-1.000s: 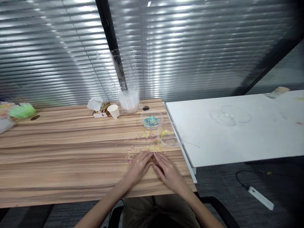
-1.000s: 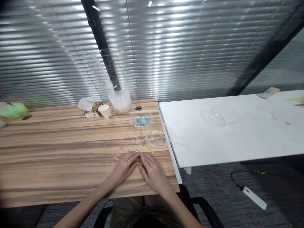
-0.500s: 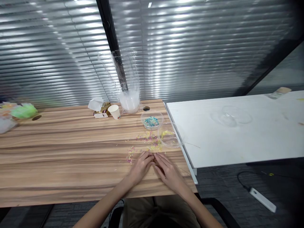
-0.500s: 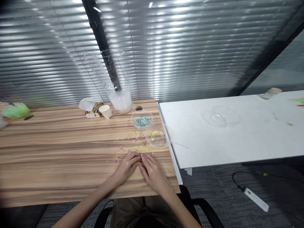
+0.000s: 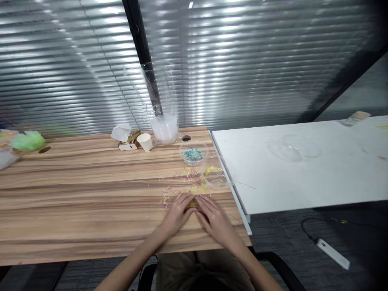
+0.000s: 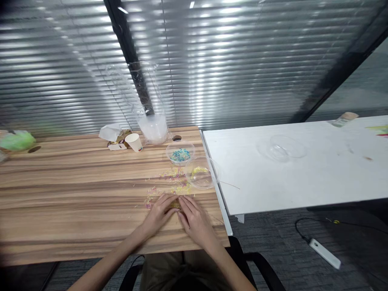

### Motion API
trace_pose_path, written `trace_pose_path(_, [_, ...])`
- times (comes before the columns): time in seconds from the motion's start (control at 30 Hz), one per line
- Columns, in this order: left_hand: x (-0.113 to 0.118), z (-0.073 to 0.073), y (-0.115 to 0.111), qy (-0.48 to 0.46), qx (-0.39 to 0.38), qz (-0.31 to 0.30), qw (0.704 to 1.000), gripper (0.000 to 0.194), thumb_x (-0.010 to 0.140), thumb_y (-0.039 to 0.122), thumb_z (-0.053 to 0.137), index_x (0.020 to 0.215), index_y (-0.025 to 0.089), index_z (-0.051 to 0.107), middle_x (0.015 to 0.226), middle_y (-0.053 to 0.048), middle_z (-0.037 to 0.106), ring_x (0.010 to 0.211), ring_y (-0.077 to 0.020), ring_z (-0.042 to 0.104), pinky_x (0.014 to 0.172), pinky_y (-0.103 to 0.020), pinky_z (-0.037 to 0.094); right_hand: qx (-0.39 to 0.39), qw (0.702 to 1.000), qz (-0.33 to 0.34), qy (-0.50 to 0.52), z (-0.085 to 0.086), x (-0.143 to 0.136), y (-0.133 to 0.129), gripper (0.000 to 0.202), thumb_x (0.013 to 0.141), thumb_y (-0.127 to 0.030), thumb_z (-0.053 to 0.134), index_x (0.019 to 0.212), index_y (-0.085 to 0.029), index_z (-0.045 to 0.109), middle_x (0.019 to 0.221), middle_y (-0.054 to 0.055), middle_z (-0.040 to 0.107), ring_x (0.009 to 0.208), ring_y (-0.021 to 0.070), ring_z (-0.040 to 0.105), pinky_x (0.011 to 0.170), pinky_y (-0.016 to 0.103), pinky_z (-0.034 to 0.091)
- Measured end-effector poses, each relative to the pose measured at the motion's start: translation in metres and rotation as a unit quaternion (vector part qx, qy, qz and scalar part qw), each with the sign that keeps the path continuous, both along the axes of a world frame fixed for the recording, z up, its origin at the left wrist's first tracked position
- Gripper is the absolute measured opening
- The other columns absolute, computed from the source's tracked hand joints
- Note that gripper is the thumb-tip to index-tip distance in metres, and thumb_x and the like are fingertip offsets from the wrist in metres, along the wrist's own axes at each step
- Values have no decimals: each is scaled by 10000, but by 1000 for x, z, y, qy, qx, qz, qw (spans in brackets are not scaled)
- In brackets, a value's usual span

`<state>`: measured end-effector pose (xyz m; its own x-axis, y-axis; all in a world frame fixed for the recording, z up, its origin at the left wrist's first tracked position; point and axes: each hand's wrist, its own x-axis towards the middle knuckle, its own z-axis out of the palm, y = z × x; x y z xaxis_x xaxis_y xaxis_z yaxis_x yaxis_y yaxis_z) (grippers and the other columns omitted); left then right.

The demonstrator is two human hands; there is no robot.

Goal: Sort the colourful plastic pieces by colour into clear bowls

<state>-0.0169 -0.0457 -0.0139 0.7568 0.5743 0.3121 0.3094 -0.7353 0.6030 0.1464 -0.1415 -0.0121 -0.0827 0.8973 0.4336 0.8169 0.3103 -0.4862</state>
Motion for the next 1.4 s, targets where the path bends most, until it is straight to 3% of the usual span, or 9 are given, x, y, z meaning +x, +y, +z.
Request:
trace_pose_path(0.57, [0,3,0,-23,-42,-6,999,282,904,201,585,1185,215,584,1095,-75,610,1040,-217,542,910,-385,478,-5,1000,4,5,-2,0,1,399,954,-202,447,1344,-159,515,1311,114,551,1253,245,483,1041,464,454])
trace_pose_path(1.4, [5,7,0,-23,-39,-13,999,162,925,152,518,1029,196,634,1021,-66,626,982,-193,557,874,-344,485,-15,1000,10,6,2,1,2,320,945,-183,453,1231,-170,596,1301,101,557,1248,235,477,1049,457,446])
